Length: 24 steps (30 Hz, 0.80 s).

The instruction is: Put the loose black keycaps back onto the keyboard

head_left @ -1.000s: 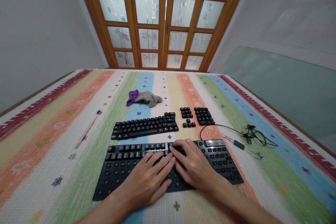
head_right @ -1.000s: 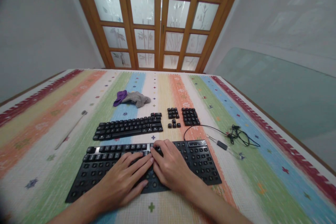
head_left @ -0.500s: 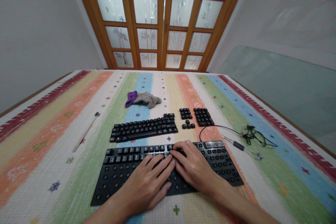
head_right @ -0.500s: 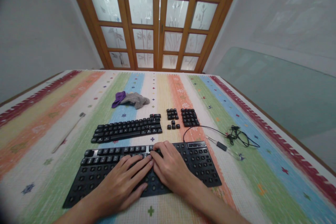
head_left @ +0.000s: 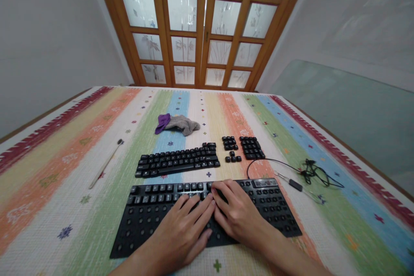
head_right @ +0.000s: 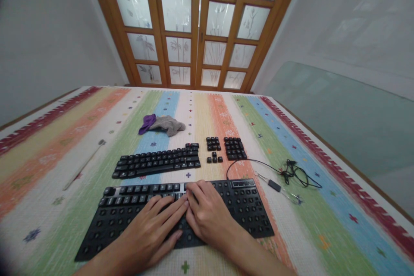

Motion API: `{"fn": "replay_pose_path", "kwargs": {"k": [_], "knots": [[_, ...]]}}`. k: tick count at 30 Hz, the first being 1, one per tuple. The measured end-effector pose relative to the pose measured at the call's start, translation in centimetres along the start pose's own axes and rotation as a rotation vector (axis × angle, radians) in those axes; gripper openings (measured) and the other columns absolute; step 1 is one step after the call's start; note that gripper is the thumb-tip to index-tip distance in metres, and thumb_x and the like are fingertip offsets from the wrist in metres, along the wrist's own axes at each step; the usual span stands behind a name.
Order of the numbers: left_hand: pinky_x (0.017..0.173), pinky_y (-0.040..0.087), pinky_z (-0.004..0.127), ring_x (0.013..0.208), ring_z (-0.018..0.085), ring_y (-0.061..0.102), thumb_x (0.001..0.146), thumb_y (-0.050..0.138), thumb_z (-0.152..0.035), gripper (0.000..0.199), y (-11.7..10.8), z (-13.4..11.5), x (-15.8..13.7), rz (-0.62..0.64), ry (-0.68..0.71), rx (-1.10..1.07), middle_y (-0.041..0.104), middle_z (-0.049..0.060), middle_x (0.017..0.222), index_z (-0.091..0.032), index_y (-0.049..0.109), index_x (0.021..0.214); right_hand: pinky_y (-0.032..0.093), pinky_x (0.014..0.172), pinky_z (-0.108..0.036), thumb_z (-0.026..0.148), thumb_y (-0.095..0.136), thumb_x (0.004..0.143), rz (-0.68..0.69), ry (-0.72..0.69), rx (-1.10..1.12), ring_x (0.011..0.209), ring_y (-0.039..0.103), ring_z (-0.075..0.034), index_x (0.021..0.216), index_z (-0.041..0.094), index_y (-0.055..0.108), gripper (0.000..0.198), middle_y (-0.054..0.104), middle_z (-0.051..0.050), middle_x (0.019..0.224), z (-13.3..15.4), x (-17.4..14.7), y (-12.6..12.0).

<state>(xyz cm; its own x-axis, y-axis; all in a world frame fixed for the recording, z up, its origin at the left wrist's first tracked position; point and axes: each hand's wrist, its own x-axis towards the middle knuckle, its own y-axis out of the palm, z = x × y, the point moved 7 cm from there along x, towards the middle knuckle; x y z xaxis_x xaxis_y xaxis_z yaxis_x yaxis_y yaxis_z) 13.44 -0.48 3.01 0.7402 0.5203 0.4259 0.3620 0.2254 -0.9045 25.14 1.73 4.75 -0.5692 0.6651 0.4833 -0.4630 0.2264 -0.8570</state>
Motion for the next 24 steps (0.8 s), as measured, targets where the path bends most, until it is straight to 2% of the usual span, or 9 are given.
{"fn": "replay_pose_path", "kwargs": {"k": [9, 15, 19, 24], "knots": [[0.097, 0.041, 0.04, 0.108, 0.025, 0.058, 0.104, 0.039, -0.032, 0.039, -0.3, -0.2, 0.3, -0.029, -0.005, -0.011, 0.062, 0.007, 0.135, -0.012, 0.057, 0.132, 0.053, 0.09, -0.047, 0.011, 0.053, 0.089, 0.023, 0.019, -0.031, 0.107, 0.052, -0.029, 0.109, 0.01, 0.066, 0.024, 0.064, -0.016, 0.12, -0.1, 0.0, 0.1], [0.096, 0.043, 0.042, 0.106, 0.026, 0.058, 0.102, 0.043, -0.033, 0.041, 0.0, -0.1, 0.0, -0.023, -0.006, -0.022, 0.064, 0.011, 0.132, -0.01, 0.056, 0.133, 0.053, 0.089, -0.048, 0.01, 0.053, 0.088, 0.013, -0.014, -0.041, 0.107, 0.051, -0.03, 0.104, 0.009, 0.068, 0.022, 0.064, -0.016, 0.12, 0.2, -0.2, 0.6], [0.096, 0.046, 0.043, 0.111, 0.026, 0.059, 0.101, 0.044, -0.028, 0.039, 0.0, -0.4, -0.1, -0.08, 0.041, -0.025, 0.064, 0.012, 0.131, -0.008, 0.057, 0.131, 0.052, 0.091, -0.05, 0.01, 0.053, 0.087, -0.012, -0.005, 0.049, 0.109, 0.05, -0.029, 0.105, 0.011, 0.069, 0.024, 0.062, -0.015, 0.123, -0.3, 0.3, -0.4], [0.099, 0.047, 0.043, 0.114, 0.025, 0.061, 0.099, 0.045, -0.02, 0.032, -0.2, -0.7, -0.3, -0.146, 0.11, -0.068, 0.069, 0.011, 0.122, -0.009, 0.063, 0.123, 0.048, 0.094, -0.054, 0.009, 0.056, 0.084, -0.062, 0.027, 0.084, 0.111, 0.048, -0.03, 0.093, 0.019, 0.074, 0.022, 0.061, -0.01, 0.127, -2.2, 1.1, -2.7]]}}
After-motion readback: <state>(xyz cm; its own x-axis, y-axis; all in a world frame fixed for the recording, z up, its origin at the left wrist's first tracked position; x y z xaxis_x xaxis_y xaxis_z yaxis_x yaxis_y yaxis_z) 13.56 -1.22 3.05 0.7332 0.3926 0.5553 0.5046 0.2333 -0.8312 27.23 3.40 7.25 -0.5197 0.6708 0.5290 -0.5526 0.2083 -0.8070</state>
